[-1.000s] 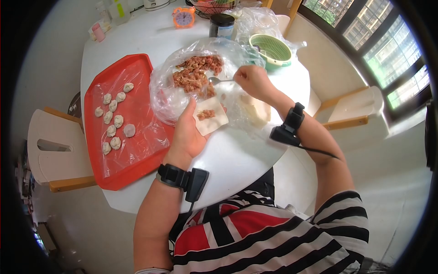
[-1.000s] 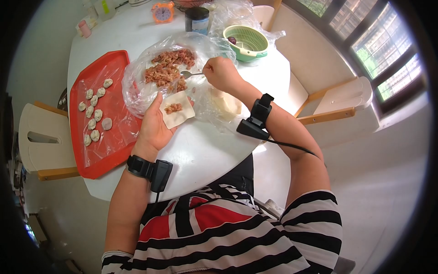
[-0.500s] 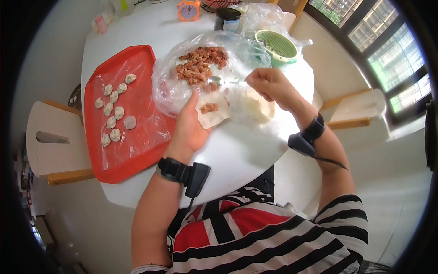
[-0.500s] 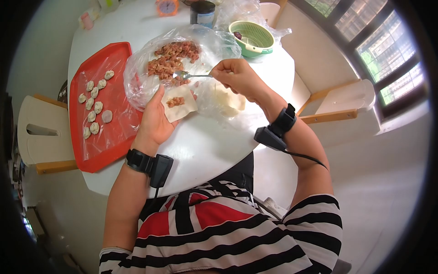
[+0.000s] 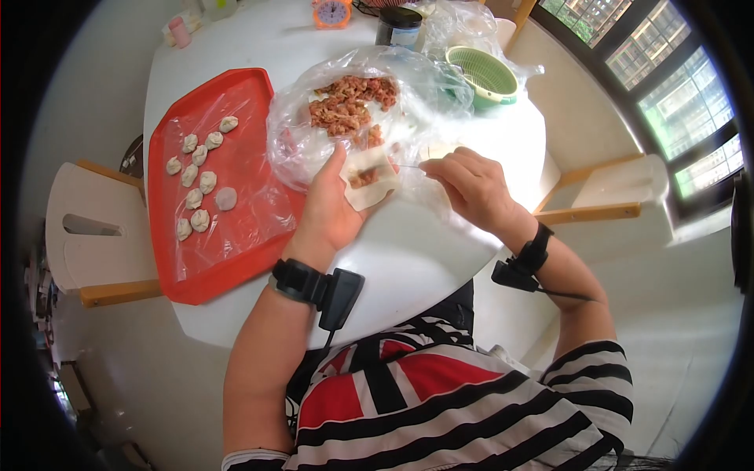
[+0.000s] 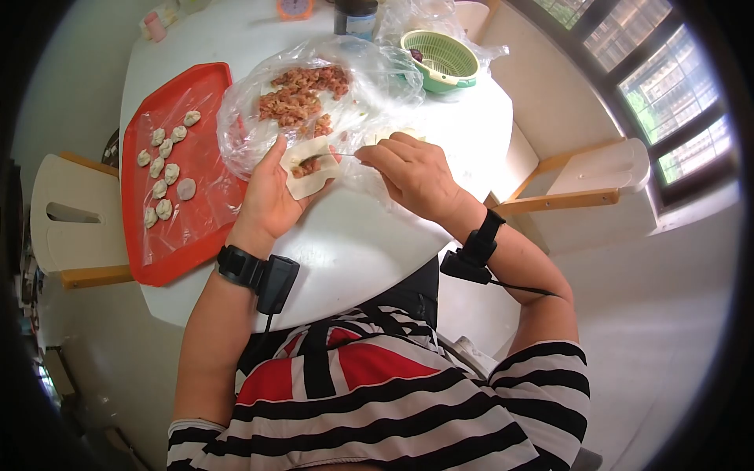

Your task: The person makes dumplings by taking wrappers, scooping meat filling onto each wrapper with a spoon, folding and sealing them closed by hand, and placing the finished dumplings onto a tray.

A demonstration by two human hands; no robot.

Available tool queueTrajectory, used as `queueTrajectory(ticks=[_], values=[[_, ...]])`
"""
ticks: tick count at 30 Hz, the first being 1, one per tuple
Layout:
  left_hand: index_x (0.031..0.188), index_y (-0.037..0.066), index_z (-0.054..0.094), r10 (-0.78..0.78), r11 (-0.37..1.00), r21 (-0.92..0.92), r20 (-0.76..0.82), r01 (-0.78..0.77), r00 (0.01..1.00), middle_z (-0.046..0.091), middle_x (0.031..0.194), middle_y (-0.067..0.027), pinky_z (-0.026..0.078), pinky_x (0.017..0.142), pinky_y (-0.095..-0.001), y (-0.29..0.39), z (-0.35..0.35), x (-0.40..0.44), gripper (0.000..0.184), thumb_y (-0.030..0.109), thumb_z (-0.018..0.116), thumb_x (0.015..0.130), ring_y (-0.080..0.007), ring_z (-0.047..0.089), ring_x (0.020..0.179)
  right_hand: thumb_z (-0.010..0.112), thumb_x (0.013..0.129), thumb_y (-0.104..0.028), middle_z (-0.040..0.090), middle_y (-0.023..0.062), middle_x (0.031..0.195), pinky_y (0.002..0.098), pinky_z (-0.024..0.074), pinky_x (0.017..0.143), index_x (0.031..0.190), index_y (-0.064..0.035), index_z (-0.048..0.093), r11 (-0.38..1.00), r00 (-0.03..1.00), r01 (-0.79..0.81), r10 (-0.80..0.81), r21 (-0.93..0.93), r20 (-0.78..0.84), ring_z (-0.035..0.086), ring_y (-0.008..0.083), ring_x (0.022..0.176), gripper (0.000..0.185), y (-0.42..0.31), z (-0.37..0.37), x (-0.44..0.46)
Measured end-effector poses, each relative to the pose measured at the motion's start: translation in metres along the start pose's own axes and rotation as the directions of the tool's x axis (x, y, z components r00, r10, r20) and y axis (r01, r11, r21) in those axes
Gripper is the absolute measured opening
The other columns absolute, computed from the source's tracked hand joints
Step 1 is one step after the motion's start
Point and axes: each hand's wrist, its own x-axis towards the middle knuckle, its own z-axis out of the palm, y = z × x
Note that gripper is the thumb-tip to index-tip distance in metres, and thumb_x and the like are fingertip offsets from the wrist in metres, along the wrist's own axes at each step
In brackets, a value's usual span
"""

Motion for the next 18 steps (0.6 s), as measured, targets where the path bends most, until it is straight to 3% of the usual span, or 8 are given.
queueTrajectory(ticks=[2,5,8,10,12,14,16,18], values=[[0.127,-0.003,0.049,-0.019,0.999,-0.032,-0.009,0.019,1.000,0.060,0.114,-0.0170,0.048,0.094,-0.0414,-0.002,-0.001,0.001,0.057,0.044,0.031,0.101,-0.0285,0.059,0.106,0.064,0.075,0.003,0.060,0.0045,0.074,0.0337,0.0476,0.058,0.094,-0.0087,0.064,0.999,0.999,0.038,-0.038,0.010,-0.018,0.059,0.0213,0.069,0.022,-0.002,-0.001,-0.001],[0.126,0.003,0.052,-0.009,0.990,-0.139,-0.048,0.002,0.999,0.062,0.110,-0.0143,0.051,0.090,-0.0402,-0.005,0.006,0.001,0.048,0.041,0.037,0.101,-0.0266,0.061,0.102,0.065,0.075,0.002,0.060,0.0077,0.073,0.0350,0.0476,0.058,0.092,-0.0065,0.065,0.999,0.995,-0.048,0.049,0.013,-0.089,0.060,0.0244,0.068,0.020,-0.008,-0.007,-0.004],[0.132,0.001,0.047,0.029,0.991,-0.136,0.062,-0.020,0.998,0.059,0.119,-0.0183,0.047,0.096,-0.0442,-0.017,-0.021,0.016,0.058,0.047,0.035,0.099,-0.0301,0.059,0.109,0.067,0.074,0.006,0.063,0.0121,0.073,0.0360,0.0487,0.057,0.087,-0.0026,0.065,0.988,0.969,-0.091,0.117,0.124,-0.220,0.060,0.0295,0.063,0.016,0.002,0.004,-0.004],[0.132,0.005,0.049,0.046,0.996,-0.084,0.038,-0.042,0.998,0.060,0.121,-0.0132,0.047,0.096,-0.0431,-0.014,-0.015,0.012,0.055,0.048,0.037,0.099,-0.0267,0.059,0.109,0.066,0.075,0.008,0.061,0.0121,0.071,0.0345,0.0466,0.054,0.084,-0.0009,0.064,0.971,0.954,-0.180,0.211,0.156,-0.211,0.059,0.0282,0.060,0.013,0.002,0.004,-0.005],[0.131,0.008,0.050,0.022,0.992,-0.123,0.003,-0.022,1.000,0.060,0.122,-0.0102,0.048,0.095,-0.0414,-0.012,-0.013,0.013,0.053,0.048,0.039,0.098,-0.0247,0.060,0.109,0.062,0.074,0.011,0.054,0.0122,0.065,0.0361,0.0400,0.048,0.083,-0.0019,0.063,0.985,0.986,-0.110,0.125,0.134,-0.108,0.053,0.0273,0.054,0.016,-0.001,0.003,-0.006],[0.130,0.009,0.051,0.017,0.989,-0.146,0.023,-0.013,1.000,0.060,0.122,-0.0092,0.048,0.094,-0.0404,-0.014,-0.018,0.013,0.052,0.048,0.039,0.098,-0.0238,0.060,0.109,0.061,0.076,0.011,0.057,0.0118,0.068,0.0337,0.0411,0.049,0.086,-0.0020,0.063,0.984,0.993,-0.055,0.071,0.167,-0.090,0.054,0.0246,0.056,0.017,-0.014,0.002,-0.007],[0.128,0.009,0.052,-0.003,0.987,-0.157,0.045,0.010,0.999,0.061,0.119,-0.0096,0.049,0.094,-0.0391,-0.012,-0.010,0.007,0.051,0.048,0.042,0.098,-0.0237,0.061,0.107,0.056,0.086,0.005,0.053,0.0094,0.067,0.0292,0.0378,0.048,0.086,-0.0004,0.060,0.948,0.945,-0.214,0.262,0.236,-0.196,0.049,0.0156,0.054,0.007,-0.010,0.011,-0.010],[0.126,0.010,0.053,-0.004,0.984,-0.179,0.004,0.004,1.000,0.062,0.117,-0.0098,0.048,0.094,-0.0389,-0.008,-0.006,0.005,0.049,0.048,0.043,0.097,-0.0237,0.062,0.105,0.057,0.086,0.005,0.058,0.0117,0.069,0.0300,0.0419,0.051,0.090,-0.0003,0.061,0.943,0.898,-0.245,0.309,0.227,-0.313,0.053,0.0208,0.053,0.007,0.002,0.015,0.001]])
